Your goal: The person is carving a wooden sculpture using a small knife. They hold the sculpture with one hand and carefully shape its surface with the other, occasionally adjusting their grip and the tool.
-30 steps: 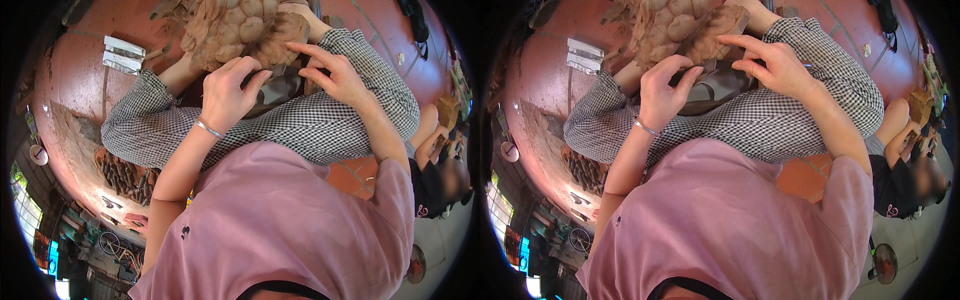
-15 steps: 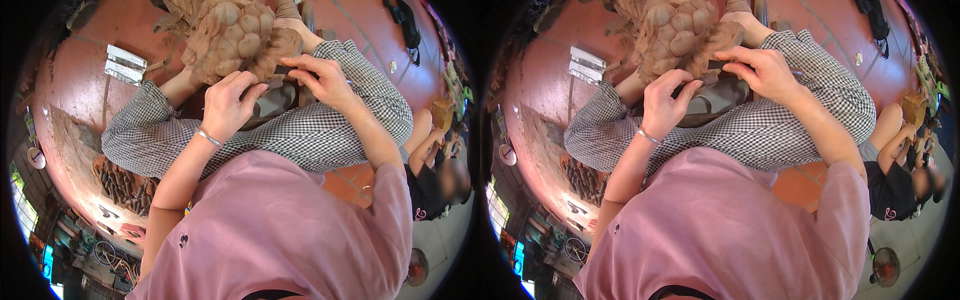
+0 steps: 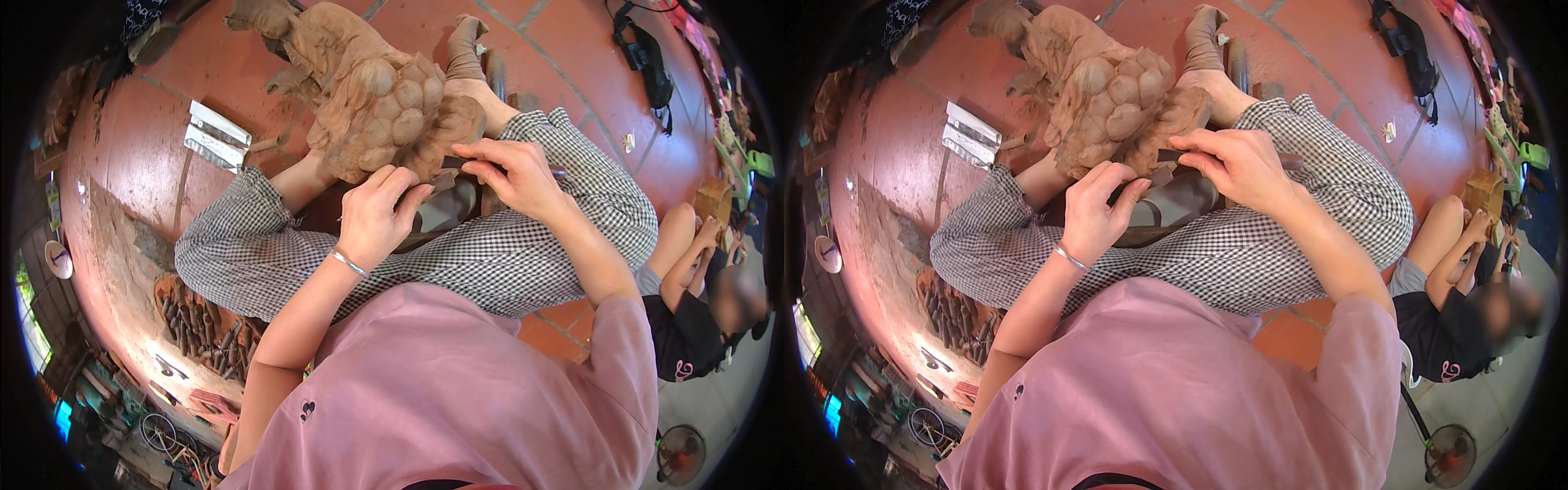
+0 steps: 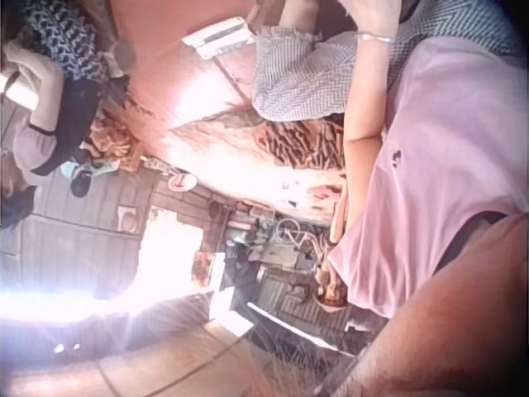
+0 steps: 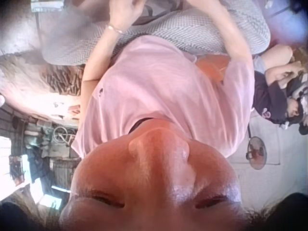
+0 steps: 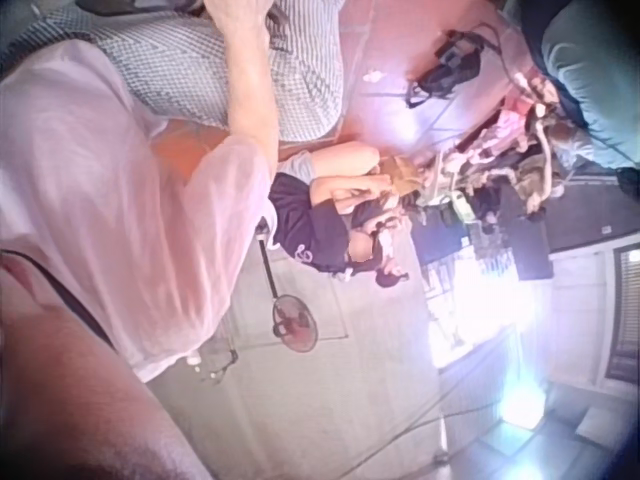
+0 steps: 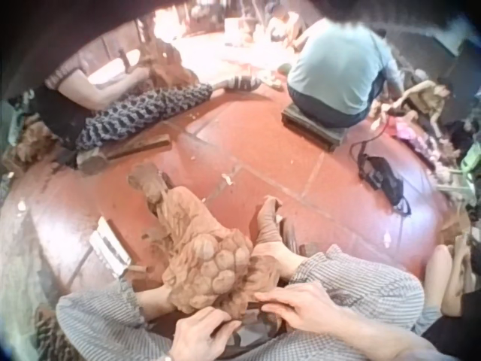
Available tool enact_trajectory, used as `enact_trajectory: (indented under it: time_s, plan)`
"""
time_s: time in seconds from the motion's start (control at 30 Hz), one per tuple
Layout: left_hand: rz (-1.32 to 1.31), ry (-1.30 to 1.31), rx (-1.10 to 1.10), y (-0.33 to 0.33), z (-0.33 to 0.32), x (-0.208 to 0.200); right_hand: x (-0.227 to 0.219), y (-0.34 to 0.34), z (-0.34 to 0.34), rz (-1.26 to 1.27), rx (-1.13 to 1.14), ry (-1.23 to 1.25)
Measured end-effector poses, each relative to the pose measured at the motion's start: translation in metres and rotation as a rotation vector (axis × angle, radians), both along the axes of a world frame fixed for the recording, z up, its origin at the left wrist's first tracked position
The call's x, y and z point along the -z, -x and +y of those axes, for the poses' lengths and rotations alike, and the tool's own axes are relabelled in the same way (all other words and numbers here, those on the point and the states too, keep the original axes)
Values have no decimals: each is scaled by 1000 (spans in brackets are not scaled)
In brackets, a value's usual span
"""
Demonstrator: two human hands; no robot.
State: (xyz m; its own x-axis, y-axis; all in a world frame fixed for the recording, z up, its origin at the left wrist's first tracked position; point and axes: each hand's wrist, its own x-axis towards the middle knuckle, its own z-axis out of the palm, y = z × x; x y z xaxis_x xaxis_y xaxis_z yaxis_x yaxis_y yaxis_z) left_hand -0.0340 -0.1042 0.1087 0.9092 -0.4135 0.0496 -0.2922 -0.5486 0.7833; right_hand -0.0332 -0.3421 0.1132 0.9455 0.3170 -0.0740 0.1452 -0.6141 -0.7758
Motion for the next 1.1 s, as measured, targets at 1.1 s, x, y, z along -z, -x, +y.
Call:
enact_trajectory:
  time_s: [1.1]
  plan:
    - [-93,58,-49,6,0,-7,-25,9,0,2,-61,78]
